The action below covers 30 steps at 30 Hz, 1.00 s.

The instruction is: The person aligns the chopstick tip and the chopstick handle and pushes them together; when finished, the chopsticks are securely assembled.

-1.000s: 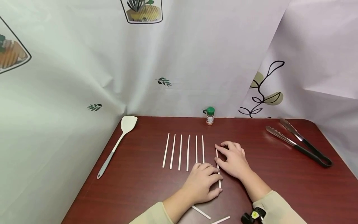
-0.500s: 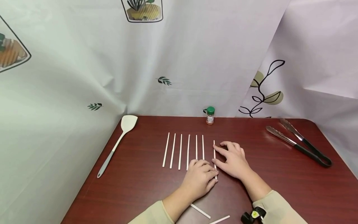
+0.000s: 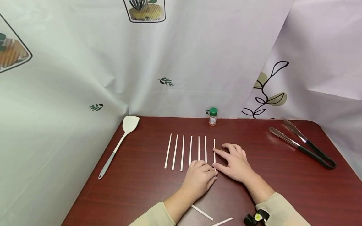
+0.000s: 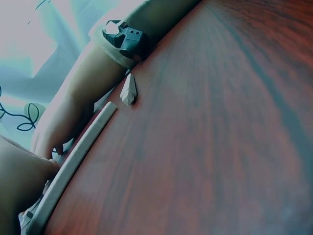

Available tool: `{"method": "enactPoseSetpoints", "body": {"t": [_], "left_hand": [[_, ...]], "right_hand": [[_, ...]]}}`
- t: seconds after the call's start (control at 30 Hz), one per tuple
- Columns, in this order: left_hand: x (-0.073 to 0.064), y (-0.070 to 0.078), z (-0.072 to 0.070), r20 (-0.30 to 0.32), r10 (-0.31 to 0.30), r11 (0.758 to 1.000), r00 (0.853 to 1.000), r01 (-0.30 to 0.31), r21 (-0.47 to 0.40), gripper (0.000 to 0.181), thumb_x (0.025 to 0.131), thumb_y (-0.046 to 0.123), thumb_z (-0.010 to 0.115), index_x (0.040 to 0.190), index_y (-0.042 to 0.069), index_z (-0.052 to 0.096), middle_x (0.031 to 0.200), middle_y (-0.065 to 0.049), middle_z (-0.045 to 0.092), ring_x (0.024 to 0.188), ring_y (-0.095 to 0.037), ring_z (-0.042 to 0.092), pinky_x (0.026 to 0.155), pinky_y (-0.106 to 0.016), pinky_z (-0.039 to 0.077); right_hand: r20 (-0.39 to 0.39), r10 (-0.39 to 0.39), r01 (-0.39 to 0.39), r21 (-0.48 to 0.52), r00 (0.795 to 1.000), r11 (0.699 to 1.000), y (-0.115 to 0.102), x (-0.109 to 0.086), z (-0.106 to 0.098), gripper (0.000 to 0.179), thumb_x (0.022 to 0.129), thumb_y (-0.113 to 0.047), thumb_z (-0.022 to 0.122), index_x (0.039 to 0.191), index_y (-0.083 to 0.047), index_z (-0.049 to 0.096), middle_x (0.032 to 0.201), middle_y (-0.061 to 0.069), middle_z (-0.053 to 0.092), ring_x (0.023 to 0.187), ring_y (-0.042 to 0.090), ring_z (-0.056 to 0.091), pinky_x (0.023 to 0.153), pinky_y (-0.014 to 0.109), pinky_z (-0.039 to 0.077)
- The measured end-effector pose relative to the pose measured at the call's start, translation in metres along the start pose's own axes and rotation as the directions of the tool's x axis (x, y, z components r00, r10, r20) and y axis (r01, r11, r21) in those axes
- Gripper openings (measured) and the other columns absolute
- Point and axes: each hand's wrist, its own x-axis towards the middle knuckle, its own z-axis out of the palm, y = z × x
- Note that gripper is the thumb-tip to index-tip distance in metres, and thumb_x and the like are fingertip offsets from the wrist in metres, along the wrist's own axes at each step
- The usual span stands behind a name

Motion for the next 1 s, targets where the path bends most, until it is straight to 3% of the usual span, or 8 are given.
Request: {"method": "enactPoseSetpoints", "body": {"t": [0.37,0.87,1.0], "left_hand": [[-0.0022,-0.0006,0.0017,-0.026,-0.030,0.999,0.999,0.029,-0.024,0.009,0.093,0.029,0.079,0.098,0.026,0.086,0.101,0.016,0.076,0.101,-0.010,0.064,0.087,-0.033,0.049],[-0.0013,-0.0035,0.0043,-0.067,-0.051,0.997,0.996,0.047,-0.069,0.012,0.092,0.024,0.081,0.103,0.022,0.085,0.103,0.013,0.077,0.101,-0.011,0.065,0.088,-0.034,0.049],[-0.0034,-0.0025,0.0027,-0.073,-0.082,0.991,0.994,0.073,-0.112,0.025,0.090,0.025,0.080,0.113,0.018,0.081,0.114,0.008,0.074,0.107,-0.014,0.065,0.090,-0.036,0.049]], "right_hand": [[0.006,-0.058,0.059,-0.015,0.998,0.998,-0.0031,-0.0030,-0.0005,0.063,0.086,-0.042,0.079,0.145,-0.024,0.069,0.145,0.017,0.054,0.134,0.041,0.043,0.103,0.065,0.033],[-0.014,-0.040,0.040,0.007,0.999,0.999,0.0012,-0.0016,0.0011,0.057,0.087,-0.042,0.081,0.141,-0.027,0.071,0.146,0.014,0.055,0.133,0.040,0.045,0.104,0.064,0.033],[-0.059,-0.046,0.049,0.043,0.997,0.998,0.0017,-0.0027,0.0028,0.052,0.088,-0.038,0.083,0.137,-0.022,0.073,0.139,0.012,0.060,0.129,0.039,0.048,0.102,0.063,0.034]]}}
